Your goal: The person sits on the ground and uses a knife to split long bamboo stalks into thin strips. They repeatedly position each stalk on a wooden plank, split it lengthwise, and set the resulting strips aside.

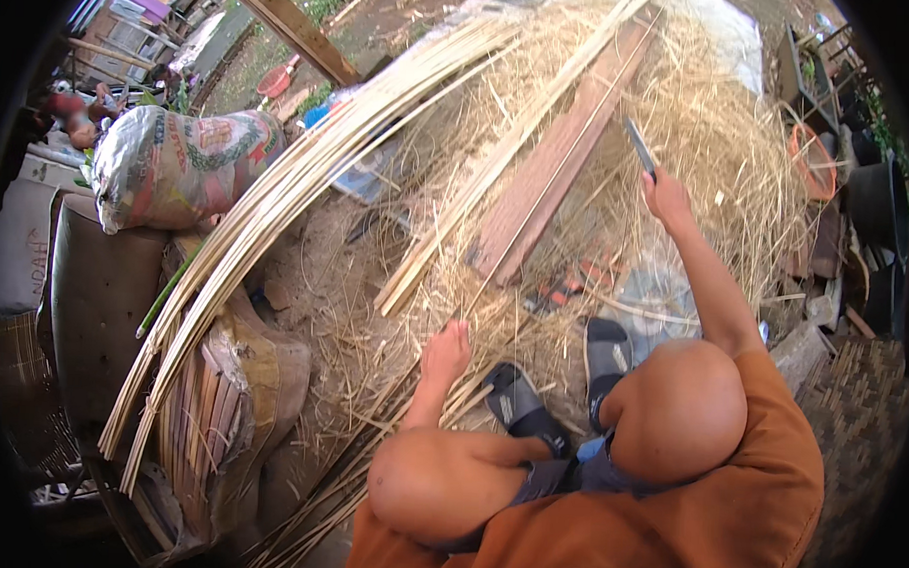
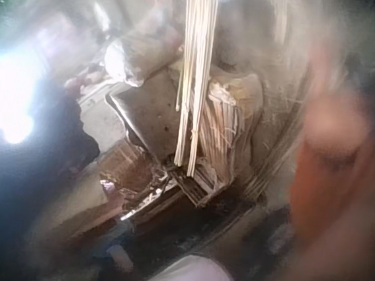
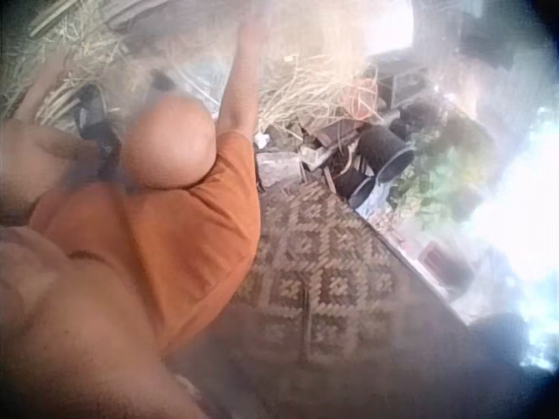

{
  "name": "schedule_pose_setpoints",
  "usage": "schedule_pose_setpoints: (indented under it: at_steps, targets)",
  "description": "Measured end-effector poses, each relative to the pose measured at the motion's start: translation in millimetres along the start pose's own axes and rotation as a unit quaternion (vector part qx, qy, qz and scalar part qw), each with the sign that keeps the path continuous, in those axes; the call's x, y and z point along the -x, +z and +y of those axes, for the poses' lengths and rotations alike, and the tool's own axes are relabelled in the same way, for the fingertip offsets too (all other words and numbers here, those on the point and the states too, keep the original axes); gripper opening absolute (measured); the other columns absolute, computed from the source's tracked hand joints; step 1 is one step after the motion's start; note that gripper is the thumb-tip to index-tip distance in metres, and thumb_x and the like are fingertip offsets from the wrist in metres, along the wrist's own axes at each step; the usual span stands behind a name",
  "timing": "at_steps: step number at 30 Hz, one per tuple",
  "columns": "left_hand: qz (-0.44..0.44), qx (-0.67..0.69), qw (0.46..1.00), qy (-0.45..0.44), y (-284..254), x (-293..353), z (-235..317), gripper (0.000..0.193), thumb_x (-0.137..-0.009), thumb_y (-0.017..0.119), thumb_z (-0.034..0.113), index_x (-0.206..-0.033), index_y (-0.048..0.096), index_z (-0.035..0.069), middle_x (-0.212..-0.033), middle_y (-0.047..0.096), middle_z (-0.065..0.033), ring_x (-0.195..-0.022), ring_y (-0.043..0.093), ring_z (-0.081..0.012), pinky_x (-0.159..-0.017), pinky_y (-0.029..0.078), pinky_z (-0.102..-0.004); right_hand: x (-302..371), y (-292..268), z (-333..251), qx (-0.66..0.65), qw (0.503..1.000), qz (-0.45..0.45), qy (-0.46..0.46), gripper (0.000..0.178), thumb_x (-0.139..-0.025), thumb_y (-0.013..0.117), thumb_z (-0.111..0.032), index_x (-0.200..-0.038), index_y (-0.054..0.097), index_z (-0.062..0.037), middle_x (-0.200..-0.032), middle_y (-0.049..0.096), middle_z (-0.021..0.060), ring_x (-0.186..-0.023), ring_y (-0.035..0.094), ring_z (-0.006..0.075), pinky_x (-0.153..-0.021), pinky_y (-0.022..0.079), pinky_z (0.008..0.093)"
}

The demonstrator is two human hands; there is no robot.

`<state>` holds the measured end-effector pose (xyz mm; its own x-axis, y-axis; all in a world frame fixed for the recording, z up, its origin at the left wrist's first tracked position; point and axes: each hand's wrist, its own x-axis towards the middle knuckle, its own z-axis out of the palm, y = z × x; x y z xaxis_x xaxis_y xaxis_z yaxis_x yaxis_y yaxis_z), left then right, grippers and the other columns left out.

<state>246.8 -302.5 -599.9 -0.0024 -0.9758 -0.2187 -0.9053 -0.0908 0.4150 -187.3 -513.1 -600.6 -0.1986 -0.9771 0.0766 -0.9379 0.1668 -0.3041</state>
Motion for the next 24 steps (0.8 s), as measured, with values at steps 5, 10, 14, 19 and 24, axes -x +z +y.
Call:
schedule_pose_setpoints:
  at_steps: [5, 10, 14, 19, 24]
  targets:
    - [-0.056, 0.138, 0.987, -0.065, -18, 6, -37, 0.045, -0.098, 0.036, 0.035, -0.081, 0.059, -0.001, -0.077, 0.061, -0.025, -0.077, 0.057, -0.0457, -0.068, 0.044, -0.0511, 160, 42, -132, -0.121, 0.907, -0.087, -0.393, 0.041, -0.092, 0.048, -0.043, -0.118, 0.056, -0.0132, -0.093, 0.063, 0.0185, -0.087, 0.061, 0.0356, -0.074, 0.049, 0.0469]
    - [-0.042, 0.126, 0.99, -0.042, -4, 33, -27, 0.048, -0.098, 0.035, 0.038, -0.079, 0.06, 0.001, -0.075, 0.061, -0.0221, -0.075, 0.059, -0.0418, -0.067, 0.044, -0.0478, 45, 33, -47, -0.031, 0.985, -0.091, -0.146, 0.034, -0.094, 0.046, -0.037, -0.106, 0.057, -0.0079, -0.075, 0.064, 0.0163, -0.073, 0.064, 0.0347, -0.06, 0.051, 0.0466]
    - [-0.142, 0.205, 0.959, -0.134, -1, 30, -59, 0.052, -0.098, 0.034, 0.04, -0.075, 0.06, 0.002, -0.07, 0.061, -0.0222, -0.074, 0.06, -0.0408, -0.069, 0.045, -0.0478, 5, 11, -43, -0.097, 0.993, -0.05, -0.039, 0.034, -0.096, 0.043, -0.037, -0.108, 0.056, -0.0075, -0.071, 0.063, 0.0159, -0.064, 0.062, 0.0364, -0.058, 0.048, 0.0464]
    - [0.014, -0.001, 1.0, -0.006, -13, 45, -34, 0.039, -0.097, 0.039, 0.036, -0.082, 0.05, 0.002, -0.065, 0.059, -0.0272, -0.062, 0.06, -0.0449, -0.06, 0.047, -0.0531, 194, 45, -132, -0.066, 0.871, -0.109, -0.474, 0.037, -0.087, 0.054, -0.027, -0.12, 0.054, -0.009, -0.102, 0.065, 0.0098, -0.089, 0.064, 0.027, -0.079, 0.051, 0.0431]
    - [-0.066, -0.095, 0.99, -0.084, -26, 90, -34, 0.039, -0.097, 0.039, 0.036, -0.083, 0.054, 0.003, -0.065, 0.059, -0.0274, -0.066, 0.061, -0.0469, -0.063, 0.049, -0.0535, 32, 20, -34, -0.097, 0.985, -0.134, -0.054, 0.036, -0.093, 0.048, -0.038, -0.109, 0.059, -0.0077, -0.088, 0.065, 0.0183, -0.08, 0.064, 0.0353, -0.065, 0.05, 0.0471]
